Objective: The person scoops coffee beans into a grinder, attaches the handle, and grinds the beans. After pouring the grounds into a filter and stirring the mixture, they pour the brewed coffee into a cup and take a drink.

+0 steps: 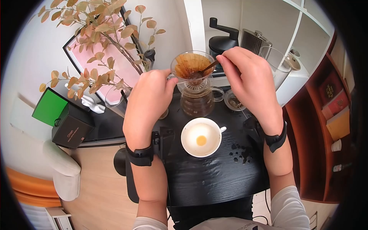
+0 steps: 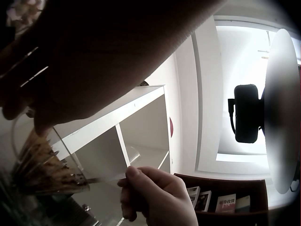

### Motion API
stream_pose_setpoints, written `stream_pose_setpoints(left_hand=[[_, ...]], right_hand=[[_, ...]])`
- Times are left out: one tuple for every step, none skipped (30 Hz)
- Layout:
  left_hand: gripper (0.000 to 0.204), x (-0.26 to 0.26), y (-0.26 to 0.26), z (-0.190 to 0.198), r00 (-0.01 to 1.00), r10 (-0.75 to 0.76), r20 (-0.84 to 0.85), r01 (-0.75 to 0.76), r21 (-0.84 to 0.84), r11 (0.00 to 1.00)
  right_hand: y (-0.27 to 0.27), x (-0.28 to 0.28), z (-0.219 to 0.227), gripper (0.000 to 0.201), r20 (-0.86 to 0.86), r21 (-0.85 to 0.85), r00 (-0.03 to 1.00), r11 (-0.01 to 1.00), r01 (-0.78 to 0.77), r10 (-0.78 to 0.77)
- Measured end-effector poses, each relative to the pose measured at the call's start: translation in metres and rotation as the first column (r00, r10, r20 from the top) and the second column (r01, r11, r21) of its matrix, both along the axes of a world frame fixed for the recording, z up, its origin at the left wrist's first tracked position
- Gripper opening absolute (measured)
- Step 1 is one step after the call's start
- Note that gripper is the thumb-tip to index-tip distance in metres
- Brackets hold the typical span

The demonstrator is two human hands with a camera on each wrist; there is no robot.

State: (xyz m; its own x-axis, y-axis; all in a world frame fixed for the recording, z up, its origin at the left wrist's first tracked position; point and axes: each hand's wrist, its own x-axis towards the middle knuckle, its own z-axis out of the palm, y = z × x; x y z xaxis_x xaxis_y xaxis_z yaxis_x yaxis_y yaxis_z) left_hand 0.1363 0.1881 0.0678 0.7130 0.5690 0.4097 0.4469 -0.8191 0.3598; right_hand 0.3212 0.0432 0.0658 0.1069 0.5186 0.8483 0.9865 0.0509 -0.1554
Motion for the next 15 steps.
stream_pose_setpoints(left_hand=[[0.033,0.0000,0.0008,-0.0012,1.000,-0.005,0.006,0.005,0.014,1.000],[0.032,0.0001,0.0014,-0.0018,1.000,-0.009,0.011,0.009,0.027,1.000],[0.032,0.0002,0.0016,-0.0016,1.000,-0.010,0.011,0.009,0.027,1.000],[0.031,0.0004,0.0015,-0.0010,1.000,-0.013,0.007,0.013,0.022,1.000],[0.031,0.0005,0.0015,-0.0007,1.000,-0.016,0.003,0.016,0.018,1.000],[0.031,0.0006,0.0014,-0.0008,1.000,-0.017,0.003,0.017,0.017,1.000],[0.030,0.0006,0.0015,-0.0009,1.000,-0.016,0.003,0.016,0.017,1.000],[0.029,0.0005,0.0015,-0.0009,1.000,-0.015,0.003,0.015,0.018,1.000],[0.029,0.0005,0.0006,0.0001,1.000,-0.015,0.004,0.015,0.017,1.000],[0.029,0.0006,-0.0009,0.0022,1.000,-0.009,-0.008,0.009,0.005,1.000],[0.028,0.0006,-0.0016,0.0034,1.000,-0.003,-0.020,0.003,-0.007,1.000],[0.028,0.0005,-0.0013,0.0031,1.000,-0.003,-0.019,0.003,-0.007,1.000],[0.028,0.0005,-0.0009,0.0025,1.000,-0.005,-0.014,0.005,-0.005,1.000],[0.028,0.0005,-0.0004,0.0018,1.000,-0.008,-0.010,0.008,-0.003,1.000],[0.028,0.0005,0.0001,0.0010,1.000,-0.008,-0.010,0.008,-0.003,1.000]], right_hand=[[-0.0001,-0.0011,-0.0005,0.017,0.000,-0.001,1.000,1.000,0.000,0.000],[0.0002,-0.0028,-0.0011,0.016,0.003,0.005,1.000,1.000,0.003,-0.003],[0.0005,-0.0046,-0.0016,0.015,0.007,0.011,1.000,1.000,0.005,-0.005],[0.0010,-0.0061,-0.0020,0.015,0.007,0.010,1.000,1.000,0.006,-0.006],[0.0016,-0.0075,-0.0023,0.014,0.017,0.001,1.000,1.000,-0.006,0.006],[0.0016,-0.0084,-0.0026,0.013,0.027,-0.008,0.999,1.000,-0.017,0.017],[0.0008,-0.0086,-0.0025,0.013,0.027,-0.009,0.999,1.000,-0.017,0.017],[-0.0003,-0.0088,-0.0019,0.012,0.023,-0.020,0.999,0.999,-0.032,0.032],[-0.0014,-0.0091,-0.0011,0.011,0.019,-0.031,0.999,0.998,-0.047,0.047],[-0.0026,-0.0097,-0.0003,0.011,0.020,-0.031,0.999,0.998,-0.047,0.048],[-0.0039,-0.0104,0.0007,0.011,0.015,-0.041,0.998,0.998,-0.053,0.054],[-0.0048,-0.0107,0.0018,0.011,0.011,-0.050,0.998,0.997,-0.058,0.059],[-0.0056,-0.0105,0.0031,0.011,0.011,-0.050,0.998,0.997,-0.059,0.059],[-0.0064,-0.0103,0.0044,0.012,-0.013,-0.033,0.997,0.997,-0.071,0.071],[-0.0073,-0.0101,0.0058,0.014,-0.037,-0.016,0.996,0.996,-0.084,0.083]])
